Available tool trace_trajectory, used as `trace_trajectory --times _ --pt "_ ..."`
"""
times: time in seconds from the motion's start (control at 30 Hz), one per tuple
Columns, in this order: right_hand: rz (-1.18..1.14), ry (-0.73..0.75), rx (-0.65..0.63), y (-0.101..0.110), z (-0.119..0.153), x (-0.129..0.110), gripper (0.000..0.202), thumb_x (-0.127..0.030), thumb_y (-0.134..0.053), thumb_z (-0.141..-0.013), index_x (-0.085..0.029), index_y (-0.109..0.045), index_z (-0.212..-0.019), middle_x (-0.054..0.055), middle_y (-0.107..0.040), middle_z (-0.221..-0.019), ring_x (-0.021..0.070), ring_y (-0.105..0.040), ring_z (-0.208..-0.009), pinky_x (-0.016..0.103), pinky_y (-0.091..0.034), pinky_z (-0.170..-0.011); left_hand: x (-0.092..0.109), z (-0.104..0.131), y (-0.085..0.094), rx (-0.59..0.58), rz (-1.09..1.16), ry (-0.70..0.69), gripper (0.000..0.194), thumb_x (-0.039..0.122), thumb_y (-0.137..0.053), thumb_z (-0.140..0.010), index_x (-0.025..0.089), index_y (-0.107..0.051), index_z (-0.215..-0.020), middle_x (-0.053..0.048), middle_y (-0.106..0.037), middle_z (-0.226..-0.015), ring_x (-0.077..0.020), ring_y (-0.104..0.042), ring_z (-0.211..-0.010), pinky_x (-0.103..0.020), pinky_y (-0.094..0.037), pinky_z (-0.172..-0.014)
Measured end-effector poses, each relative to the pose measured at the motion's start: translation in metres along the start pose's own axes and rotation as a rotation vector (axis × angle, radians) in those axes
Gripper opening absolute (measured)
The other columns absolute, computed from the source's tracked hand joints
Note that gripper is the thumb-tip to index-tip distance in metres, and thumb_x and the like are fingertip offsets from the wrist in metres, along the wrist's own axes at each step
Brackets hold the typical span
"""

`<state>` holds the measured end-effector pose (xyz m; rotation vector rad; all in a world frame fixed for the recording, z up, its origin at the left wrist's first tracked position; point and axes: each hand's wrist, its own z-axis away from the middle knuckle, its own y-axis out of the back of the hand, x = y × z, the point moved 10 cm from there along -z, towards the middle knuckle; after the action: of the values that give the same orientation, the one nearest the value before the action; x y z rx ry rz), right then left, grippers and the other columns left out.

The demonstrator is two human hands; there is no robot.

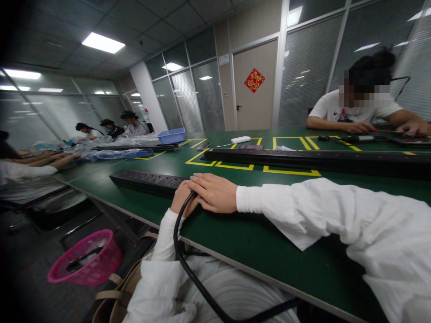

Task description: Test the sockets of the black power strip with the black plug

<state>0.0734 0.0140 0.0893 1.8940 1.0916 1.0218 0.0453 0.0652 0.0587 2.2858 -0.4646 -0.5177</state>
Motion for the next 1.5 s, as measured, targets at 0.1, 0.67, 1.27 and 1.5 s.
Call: trace_trajectory --times 0.1,0.67,1.27,1.5 --pt "0.022 0.009 -0.009 -0.002 0.0 -0.002 0.051 -0.025 -0.038 -0.081 -0.002 -0.031 -0.126 0.019 -0.035 -0.128 0.0237 -0.026 -0.123 0.04 -0.024 -0.101 0.0 0.001 -0.002 -0.014 -0.006 -0.001 0.02 0.016 -0.041 -0.076 0.016 -0.06 -0.084 -0.007 -0.064 -0.082 -0.0205 -0.056 -0.086 -0.036 -0.036 -0.088" --pt "0.077 0.02 -0.084 -0.009 0.001 -0.01 0.057 -0.022 -0.042 -0.078 -0.004 -0.026 -0.129 0.018 -0.03 -0.132 0.025 -0.022 -0.125 0.041 -0.023 -0.099 -0.003 0.003 -0.007 -0.002 0.02 0.031 0.026 0.019 -0.041 -0.075 0.014 -0.056 -0.096 -0.009 -0.063 -0.093 -0.0215 -0.054 -0.094 -0.037 -0.033 -0.093" --pt "0.036 -0.164 -0.173 -0.013 0.038 0.001 0.073 -0.02 -0.05 -0.073 -0.007 -0.014 -0.134 0.018 -0.011 -0.14 0.0268 -0.011 -0.129 0.044 -0.021 -0.102 -0.028 0.002 0.002 0.055 0.366 0.116 0.035 0.036 -0.045 -0.079 0.018 -0.049 -0.109 -0.007 -0.057 -0.111 -0.0179 -0.051 -0.104 -0.035 -0.035 -0.092" --pt "-0.02 -0.235 -0.185 0.006 0.058 0.032 0.068 -0.036 -0.045 -0.08 -0.008 -0.015 -0.134 0.016 -0.018 -0.139 0.0246 -0.018 -0.128 0.045 -0.021 -0.102 -0.015 -0.011 0.008 0.032 0.462 0.137 0.034 0.038 -0.053 -0.074 0.022 -0.055 -0.104 -0.004 -0.06 -0.107 -0.0176 -0.053 -0.102 -0.034 -0.035 -0.094"
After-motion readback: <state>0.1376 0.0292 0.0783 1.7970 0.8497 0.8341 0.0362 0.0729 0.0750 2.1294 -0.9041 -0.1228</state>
